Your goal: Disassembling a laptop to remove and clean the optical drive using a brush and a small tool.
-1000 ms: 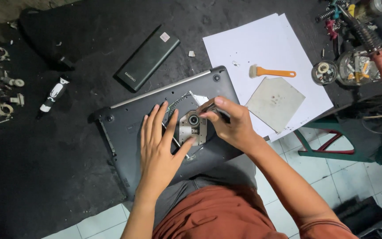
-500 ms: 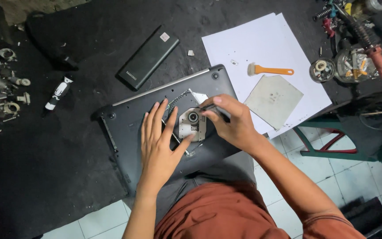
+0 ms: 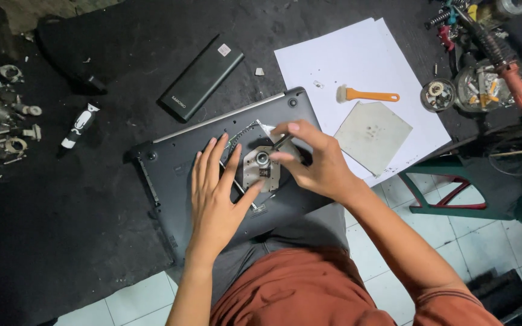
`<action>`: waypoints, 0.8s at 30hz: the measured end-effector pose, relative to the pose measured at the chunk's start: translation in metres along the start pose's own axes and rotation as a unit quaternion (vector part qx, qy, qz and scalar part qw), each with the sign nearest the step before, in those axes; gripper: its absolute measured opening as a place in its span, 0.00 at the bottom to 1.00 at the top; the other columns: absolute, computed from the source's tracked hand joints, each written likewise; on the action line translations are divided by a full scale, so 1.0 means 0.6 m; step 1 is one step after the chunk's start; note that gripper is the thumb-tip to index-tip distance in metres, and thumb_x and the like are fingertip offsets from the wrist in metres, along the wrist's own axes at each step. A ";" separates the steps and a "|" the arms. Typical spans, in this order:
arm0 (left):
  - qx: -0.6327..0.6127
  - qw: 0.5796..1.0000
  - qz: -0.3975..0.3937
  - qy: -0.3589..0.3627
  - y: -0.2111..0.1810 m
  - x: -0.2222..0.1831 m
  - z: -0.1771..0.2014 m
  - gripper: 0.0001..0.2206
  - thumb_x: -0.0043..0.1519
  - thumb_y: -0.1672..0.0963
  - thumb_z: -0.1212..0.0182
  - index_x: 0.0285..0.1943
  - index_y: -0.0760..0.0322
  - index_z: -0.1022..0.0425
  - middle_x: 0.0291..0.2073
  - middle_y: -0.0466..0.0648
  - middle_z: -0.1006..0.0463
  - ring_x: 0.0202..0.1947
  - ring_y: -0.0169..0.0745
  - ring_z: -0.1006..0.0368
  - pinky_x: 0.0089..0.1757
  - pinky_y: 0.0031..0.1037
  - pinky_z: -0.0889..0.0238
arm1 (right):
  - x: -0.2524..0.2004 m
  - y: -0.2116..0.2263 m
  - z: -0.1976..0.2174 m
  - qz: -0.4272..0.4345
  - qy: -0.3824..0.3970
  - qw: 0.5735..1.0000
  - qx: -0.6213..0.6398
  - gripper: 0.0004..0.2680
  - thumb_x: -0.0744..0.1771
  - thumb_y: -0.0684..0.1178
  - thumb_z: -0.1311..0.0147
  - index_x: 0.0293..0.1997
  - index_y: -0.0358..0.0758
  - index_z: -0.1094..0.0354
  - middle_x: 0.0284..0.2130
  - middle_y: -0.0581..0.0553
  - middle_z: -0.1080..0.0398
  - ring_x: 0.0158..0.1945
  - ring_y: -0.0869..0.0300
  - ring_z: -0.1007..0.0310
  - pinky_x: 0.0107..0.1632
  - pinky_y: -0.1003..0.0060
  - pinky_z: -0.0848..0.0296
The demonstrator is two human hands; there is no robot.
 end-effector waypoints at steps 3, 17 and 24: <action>0.015 1.000 -0.002 -0.002 0.003 -0.001 -0.003 0.30 0.62 0.50 0.31 0.71 0.69 0.31 0.73 0.61 0.40 0.76 0.60 0.49 0.70 0.53 0.61 | -0.037 -0.039 -0.002 -0.023 -0.018 0.999 -0.019 0.23 0.66 0.35 0.39 0.66 0.41 0.47 0.38 0.38 0.21 0.39 0.47 0.20 0.44 0.50 0.21; -0.004 1.000 0.003 0.001 -0.001 0.000 0.000 0.30 0.62 0.51 0.31 0.72 0.69 0.33 0.73 0.61 0.41 0.76 0.61 0.49 0.70 0.54 0.63 | -0.021 -0.028 0.001 -0.018 0.010 0.999 -0.033 0.22 0.65 0.34 0.37 0.63 0.39 0.44 0.39 0.37 0.22 0.37 0.46 0.21 0.40 0.49 0.22; -0.006 1.000 0.004 0.004 -0.001 0.001 0.000 0.30 0.62 0.51 0.31 0.72 0.69 0.32 0.73 0.61 0.40 0.75 0.62 0.49 0.70 0.54 0.62 | -0.003 0.007 0.007 0.021 -0.024 0.999 -0.010 0.25 0.64 0.33 0.35 0.64 0.36 0.48 0.40 0.38 0.22 0.39 0.47 0.20 0.45 0.51 0.20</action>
Point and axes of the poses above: each hand's wrist, its own x-axis towards the middle knuckle, its own z-axis out of the back of the hand, y = z × x, the point moved 9 cm from there along x, towards the middle knuckle
